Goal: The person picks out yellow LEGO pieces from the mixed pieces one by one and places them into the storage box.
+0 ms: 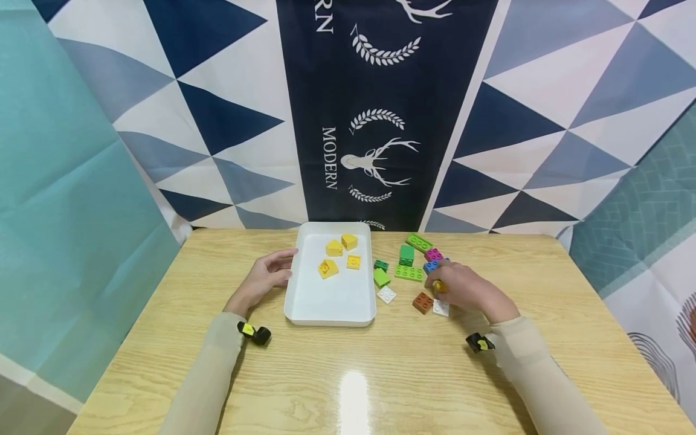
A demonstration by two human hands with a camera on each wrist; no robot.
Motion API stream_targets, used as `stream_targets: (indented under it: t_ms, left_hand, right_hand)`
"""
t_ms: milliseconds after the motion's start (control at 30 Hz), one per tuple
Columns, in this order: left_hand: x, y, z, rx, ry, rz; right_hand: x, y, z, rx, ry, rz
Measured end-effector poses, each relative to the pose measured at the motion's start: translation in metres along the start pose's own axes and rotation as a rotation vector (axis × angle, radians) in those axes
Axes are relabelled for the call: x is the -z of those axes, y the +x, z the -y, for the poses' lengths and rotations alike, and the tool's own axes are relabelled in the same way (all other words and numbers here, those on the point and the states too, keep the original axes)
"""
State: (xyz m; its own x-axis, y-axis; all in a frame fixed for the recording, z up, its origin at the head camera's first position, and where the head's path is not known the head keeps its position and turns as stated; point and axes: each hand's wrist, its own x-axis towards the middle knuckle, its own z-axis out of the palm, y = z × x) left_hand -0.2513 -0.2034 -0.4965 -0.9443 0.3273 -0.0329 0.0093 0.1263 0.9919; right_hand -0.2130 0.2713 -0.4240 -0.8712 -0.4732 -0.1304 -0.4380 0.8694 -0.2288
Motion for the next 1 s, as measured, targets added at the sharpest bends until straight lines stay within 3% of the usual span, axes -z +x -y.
stream_targets:
  t_ms: [233,1000]
  left_hand:
    - [-0.0004,0.0005,0.0006,0.000,0.008,-0.009]
    - [0.0001,0.0019,0.0015,0.003,-0.001,-0.006]
  right_hand:
    - [-0.0007,0.0006,-0.0003,-0.035,0.030,0.029]
    - [0.0005,0.0008,0.0000,-0.037,0.033,0.030]
